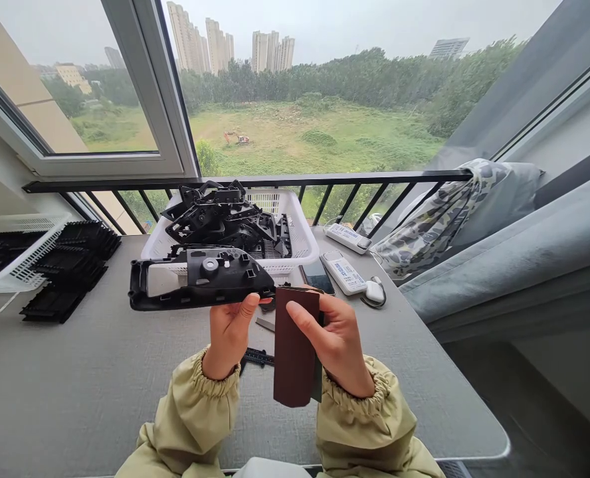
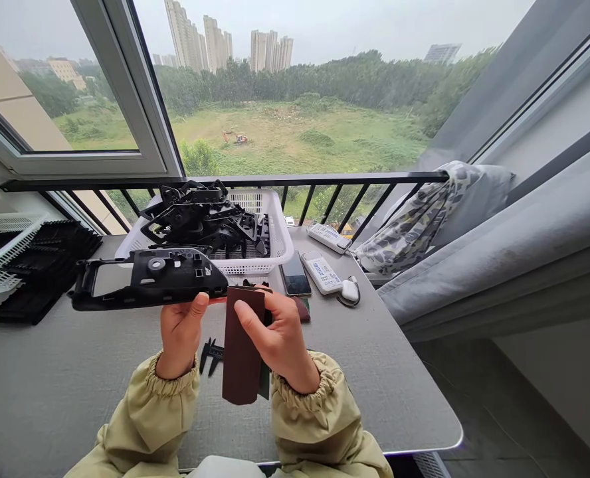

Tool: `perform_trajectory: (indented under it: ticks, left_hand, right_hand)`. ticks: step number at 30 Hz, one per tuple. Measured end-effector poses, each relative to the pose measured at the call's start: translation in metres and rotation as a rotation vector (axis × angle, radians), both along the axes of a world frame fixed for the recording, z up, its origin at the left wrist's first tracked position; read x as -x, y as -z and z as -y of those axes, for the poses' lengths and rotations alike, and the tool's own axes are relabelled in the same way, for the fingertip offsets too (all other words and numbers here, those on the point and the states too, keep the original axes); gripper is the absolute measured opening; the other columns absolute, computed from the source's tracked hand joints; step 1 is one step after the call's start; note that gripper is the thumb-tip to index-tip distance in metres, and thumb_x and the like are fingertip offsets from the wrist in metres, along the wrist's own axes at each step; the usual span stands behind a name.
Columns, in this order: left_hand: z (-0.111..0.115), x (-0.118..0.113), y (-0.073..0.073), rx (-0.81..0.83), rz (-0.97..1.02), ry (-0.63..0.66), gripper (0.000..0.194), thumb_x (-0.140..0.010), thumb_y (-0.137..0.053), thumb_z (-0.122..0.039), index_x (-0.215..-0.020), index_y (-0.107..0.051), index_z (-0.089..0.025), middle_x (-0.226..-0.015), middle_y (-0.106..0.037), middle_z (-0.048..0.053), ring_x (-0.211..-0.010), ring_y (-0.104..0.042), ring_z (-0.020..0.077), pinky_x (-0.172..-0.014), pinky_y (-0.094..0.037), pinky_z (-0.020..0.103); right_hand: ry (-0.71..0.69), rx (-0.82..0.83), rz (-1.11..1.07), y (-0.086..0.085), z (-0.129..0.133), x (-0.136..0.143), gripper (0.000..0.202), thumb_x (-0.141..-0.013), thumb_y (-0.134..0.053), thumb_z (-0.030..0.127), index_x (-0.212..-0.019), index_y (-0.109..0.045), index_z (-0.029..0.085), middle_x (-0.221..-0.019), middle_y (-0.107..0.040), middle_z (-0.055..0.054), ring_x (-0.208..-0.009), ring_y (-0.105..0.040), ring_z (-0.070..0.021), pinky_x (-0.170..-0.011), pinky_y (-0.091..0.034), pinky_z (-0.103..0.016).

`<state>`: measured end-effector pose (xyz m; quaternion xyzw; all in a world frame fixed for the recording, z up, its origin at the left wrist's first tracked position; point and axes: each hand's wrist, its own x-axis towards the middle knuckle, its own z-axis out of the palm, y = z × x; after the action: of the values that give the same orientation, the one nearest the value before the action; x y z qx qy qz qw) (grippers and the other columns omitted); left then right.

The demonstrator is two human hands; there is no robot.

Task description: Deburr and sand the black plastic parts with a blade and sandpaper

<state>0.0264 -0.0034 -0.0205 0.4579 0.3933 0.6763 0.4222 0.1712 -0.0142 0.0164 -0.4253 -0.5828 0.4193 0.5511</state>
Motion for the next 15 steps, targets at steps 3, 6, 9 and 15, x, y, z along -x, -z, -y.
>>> perform_trajectory:
  ticks: [3,6,9,15]
  left_hand:
    - [-0.001,0.0,-0.002,0.049,0.116,0.024,0.031,-0.075,-0.075,-0.046,-0.084,-0.069,-0.017,-0.07,-0.073,0.003,-0.061,-0.07,0.02,-0.061,-0.061,0.034]
    - [-0.002,-0.001,-0.005,0.075,0.174,0.079,0.033,-0.072,-0.078,-0.045,-0.08,-0.063,-0.017,-0.056,-0.066,-0.001,-0.045,-0.062,0.015,-0.046,-0.055,0.027]
    - [-0.002,-0.001,-0.01,0.096,0.237,0.112,0.035,-0.068,-0.082,-0.041,-0.078,-0.058,-0.018,-0.05,-0.058,-0.006,-0.037,-0.054,0.0106,-0.036,-0.046,0.022]
    - [0.002,-0.001,-0.016,0.186,0.317,0.255,0.042,-0.058,-0.088,-0.037,-0.072,-0.054,-0.016,-0.053,-0.058,-0.006,-0.035,-0.048,0.0068,-0.031,-0.038,0.018]
  right_hand:
    - [-0.104,0.249,-0.285,-0.001,-0.001,-0.001,0.022,-0.074,-0.071,0.038,-0.071,-0.069,0.017,-0.061,-0.06,-0.001,-0.05,-0.049,-0.0114,-0.042,-0.038,-0.022]
    - [-0.21,0.458,-0.521,0.001,-0.006,-0.003,0.027,-0.066,-0.076,0.041,-0.068,-0.067,0.016,-0.053,-0.057,0.001,-0.041,-0.044,-0.0087,-0.036,-0.034,-0.02]
    - [-0.267,0.532,-0.596,0.005,-0.013,-0.005,0.03,-0.061,-0.079,0.042,-0.061,-0.063,0.016,-0.046,-0.05,0.003,-0.037,-0.037,-0.0068,-0.033,-0.028,-0.019]
    - [-0.37,0.525,-0.642,0.008,-0.013,-0.002,0.036,-0.063,-0.08,0.047,-0.056,-0.055,0.021,-0.051,-0.046,0.002,-0.038,-0.029,-0.0054,-0.032,-0.022,-0.021]
